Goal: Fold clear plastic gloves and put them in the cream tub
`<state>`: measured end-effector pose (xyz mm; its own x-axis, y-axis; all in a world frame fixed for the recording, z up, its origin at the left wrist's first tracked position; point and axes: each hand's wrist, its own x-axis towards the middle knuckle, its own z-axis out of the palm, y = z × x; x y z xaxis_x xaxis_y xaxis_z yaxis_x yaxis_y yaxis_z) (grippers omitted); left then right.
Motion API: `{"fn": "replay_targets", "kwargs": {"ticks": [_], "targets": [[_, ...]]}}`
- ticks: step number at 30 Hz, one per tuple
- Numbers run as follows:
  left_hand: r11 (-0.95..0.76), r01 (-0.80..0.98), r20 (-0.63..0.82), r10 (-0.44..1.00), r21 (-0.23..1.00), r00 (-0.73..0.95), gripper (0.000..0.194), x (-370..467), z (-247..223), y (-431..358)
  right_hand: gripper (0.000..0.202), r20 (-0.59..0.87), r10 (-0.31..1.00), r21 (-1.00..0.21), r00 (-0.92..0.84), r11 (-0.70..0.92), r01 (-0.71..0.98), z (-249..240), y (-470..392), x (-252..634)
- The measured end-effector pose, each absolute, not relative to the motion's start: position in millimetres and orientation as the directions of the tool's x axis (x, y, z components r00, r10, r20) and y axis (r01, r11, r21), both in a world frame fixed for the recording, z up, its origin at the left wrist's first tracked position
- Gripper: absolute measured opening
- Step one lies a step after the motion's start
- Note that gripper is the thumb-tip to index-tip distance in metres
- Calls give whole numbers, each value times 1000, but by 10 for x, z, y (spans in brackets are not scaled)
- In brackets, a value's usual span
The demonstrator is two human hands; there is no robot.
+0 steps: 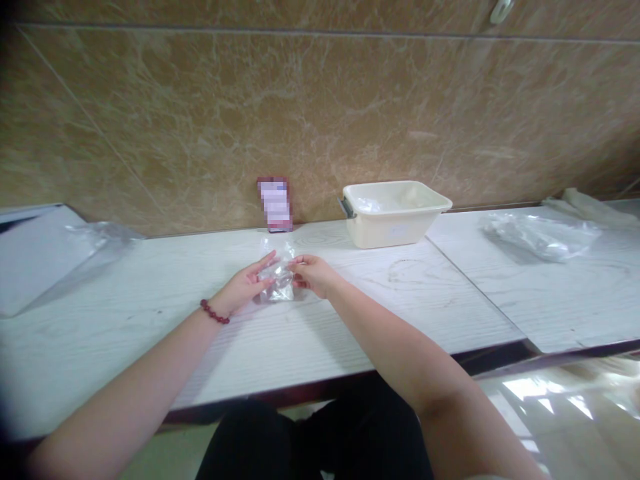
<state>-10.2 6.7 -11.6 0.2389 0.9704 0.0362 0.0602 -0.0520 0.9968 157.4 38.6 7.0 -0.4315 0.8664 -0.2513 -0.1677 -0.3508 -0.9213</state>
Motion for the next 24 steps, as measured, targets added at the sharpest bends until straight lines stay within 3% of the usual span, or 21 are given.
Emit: {"fn": "replay_targets", "kwargs": {"ticks": [5,15,24], "targets": [[-99,199,51,971,975,232,55,-101,-62,32,15,-258,859,-910,-442,-370,-187,108,373,1578],[-270,468,190,959,842,211,67,-100,-35,23,4,-215,865,-901,-453,-355,-250,73,384,1580],[-197,255,160,974,947,158,72,-101,-45,24,6,-222,903,-937,-368,-302,-177,49,443,1596]]}}
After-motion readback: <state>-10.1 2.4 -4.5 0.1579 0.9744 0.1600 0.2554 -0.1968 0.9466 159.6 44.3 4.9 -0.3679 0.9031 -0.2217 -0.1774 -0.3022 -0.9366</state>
